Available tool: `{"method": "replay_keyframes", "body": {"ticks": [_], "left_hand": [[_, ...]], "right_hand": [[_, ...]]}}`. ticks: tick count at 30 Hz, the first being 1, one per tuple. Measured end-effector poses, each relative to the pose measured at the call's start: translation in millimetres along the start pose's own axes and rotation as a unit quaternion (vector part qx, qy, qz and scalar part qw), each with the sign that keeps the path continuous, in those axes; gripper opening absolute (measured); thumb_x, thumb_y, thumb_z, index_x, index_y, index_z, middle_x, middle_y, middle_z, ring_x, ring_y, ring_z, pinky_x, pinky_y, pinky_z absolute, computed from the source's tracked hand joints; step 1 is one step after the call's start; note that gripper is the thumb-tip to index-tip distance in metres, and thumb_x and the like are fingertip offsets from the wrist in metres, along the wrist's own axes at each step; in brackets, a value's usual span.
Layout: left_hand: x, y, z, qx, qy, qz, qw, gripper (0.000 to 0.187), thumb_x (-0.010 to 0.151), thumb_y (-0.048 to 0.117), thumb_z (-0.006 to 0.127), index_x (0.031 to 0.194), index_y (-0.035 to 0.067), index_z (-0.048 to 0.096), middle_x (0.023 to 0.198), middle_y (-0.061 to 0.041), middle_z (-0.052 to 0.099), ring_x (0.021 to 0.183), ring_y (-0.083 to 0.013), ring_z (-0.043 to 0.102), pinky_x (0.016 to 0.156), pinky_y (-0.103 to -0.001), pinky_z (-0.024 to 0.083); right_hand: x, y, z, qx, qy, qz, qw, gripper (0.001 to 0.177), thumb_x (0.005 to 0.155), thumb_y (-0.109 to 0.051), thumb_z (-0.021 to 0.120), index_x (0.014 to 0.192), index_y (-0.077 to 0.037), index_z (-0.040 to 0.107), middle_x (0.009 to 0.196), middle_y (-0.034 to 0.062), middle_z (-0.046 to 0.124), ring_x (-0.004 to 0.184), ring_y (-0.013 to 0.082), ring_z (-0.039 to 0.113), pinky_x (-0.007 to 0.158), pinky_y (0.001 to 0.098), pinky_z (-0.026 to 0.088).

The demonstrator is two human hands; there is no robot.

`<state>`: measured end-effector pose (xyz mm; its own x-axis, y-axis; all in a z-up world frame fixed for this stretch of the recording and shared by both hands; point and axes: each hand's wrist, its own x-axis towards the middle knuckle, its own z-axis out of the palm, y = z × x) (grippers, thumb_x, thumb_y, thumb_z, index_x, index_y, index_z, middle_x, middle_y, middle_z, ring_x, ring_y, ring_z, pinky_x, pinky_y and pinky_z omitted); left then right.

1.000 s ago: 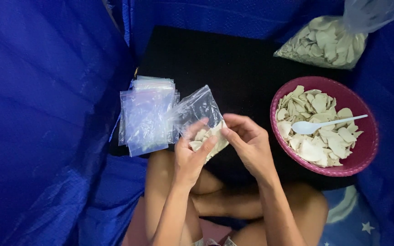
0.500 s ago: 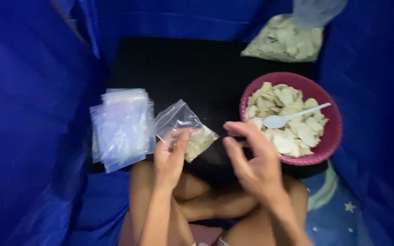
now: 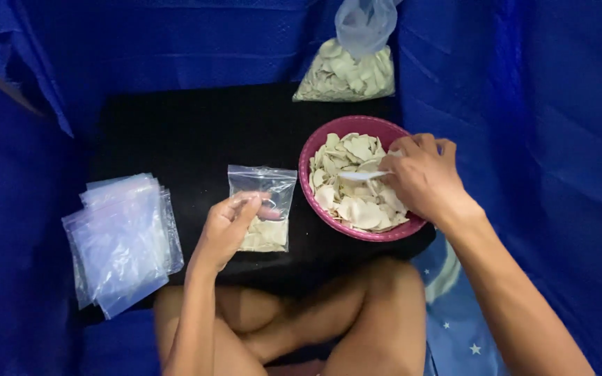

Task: Packaging small snack chips from a bowl into individual plastic bags using a spoon.

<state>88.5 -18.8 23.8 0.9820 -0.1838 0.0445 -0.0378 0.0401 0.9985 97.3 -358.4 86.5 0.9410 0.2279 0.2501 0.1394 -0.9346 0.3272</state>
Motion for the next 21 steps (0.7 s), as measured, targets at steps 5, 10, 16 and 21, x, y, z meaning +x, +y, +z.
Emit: {"method": "replay_keyframes", "body": {"ticks": [5,10,16,21], "left_hand": [[-1.8,-2.5,0.9,-0.028,0.015,-0.017,0.999,0.017,0.090,0.017,0.074,0.102,0.007,0.079,0.083,-0.010,0.080,0.079,-0.0088,0.067,0.079,-0.028,0.056],[-0.7,-10.4,-2.1,-0.051,0.025,-0.021,0.998,0.016,0.088,0.014,0.076,0.101,0.006,0.078,0.084,-0.012,0.081,0.079,-0.0103,0.071,0.075,-0.026,0.059],[4.0,-20.6,-7.1,-0.085,0.020,-0.033,0.996,0.025,0.094,0.017,0.068,0.113,0.002,0.073,0.088,-0.022,0.078,0.080,-0.0246,0.077,0.071,-0.033,0.063],[2.9,-13.0,-10.3,-0.091,-0.005,-0.024,0.996,0.032,0.099,0.019,0.058,0.120,-0.001,0.070,0.088,-0.029,0.078,0.081,-0.0334,0.079,0.075,-0.038,0.063]], "right_hand": [[7.9,5.7,-50.4,0.022,-0.080,0.002,0.997,0.007,0.090,-0.039,0.068,0.091,-0.035,0.074,0.089,-0.0070,0.074,0.091,0.0238,0.071,0.089,0.0509,0.051],[11.2,-2.4,-69.5,-0.034,-0.051,-0.015,0.998,0.008,0.088,-0.038,0.070,0.084,-0.037,0.077,0.087,-0.0083,0.070,0.088,0.0206,0.067,0.082,0.0444,0.050],[22.6,-28.5,-17.1,-0.038,-0.028,-0.063,0.997,0.016,0.090,-0.035,0.062,0.082,-0.039,0.076,0.083,-0.0077,0.067,0.084,0.0210,0.062,0.071,0.0425,0.049],[23.7,-17.8,-13.4,0.202,-0.163,0.027,0.965,0.017,0.091,-0.030,0.068,0.102,-0.029,0.081,0.097,0.0042,0.074,0.100,0.0351,0.067,0.079,0.0546,0.056]]}}
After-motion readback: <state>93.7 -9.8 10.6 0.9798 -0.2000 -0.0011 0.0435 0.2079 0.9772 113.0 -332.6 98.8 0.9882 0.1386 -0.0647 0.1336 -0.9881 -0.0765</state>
